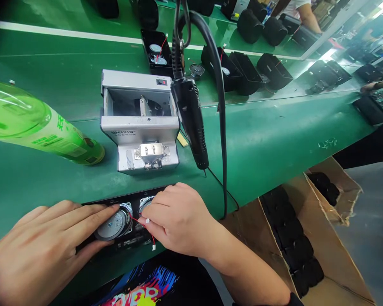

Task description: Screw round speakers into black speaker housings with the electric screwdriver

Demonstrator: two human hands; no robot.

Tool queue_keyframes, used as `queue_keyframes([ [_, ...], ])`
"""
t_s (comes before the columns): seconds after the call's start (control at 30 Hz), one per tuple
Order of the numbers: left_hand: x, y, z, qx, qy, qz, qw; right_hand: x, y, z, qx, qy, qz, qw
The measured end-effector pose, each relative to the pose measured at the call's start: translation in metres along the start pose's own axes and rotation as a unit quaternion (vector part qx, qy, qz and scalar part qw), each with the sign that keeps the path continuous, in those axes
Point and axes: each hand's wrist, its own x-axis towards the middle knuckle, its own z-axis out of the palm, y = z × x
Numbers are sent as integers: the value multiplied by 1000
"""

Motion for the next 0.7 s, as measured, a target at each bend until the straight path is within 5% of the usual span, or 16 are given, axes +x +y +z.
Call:
queue_keyframes([
  [0.27,10,5,0,14,10,10,1000,0,2,-13,55,5,1,998],
  [0.37,12,3,0,18,7,3,1000,0,15,-23,71,145,31,986],
  [0.47,11,-3,3,6,38,21,999,6,39,-26,-36,272,73,959],
  [0.57,9,-9,5,15,66,41,997,20,67,-26,-68,248,162,953],
  [0.7,9,-8,6,6,68,49,996,41,95,-31,36,213,266,939],
])
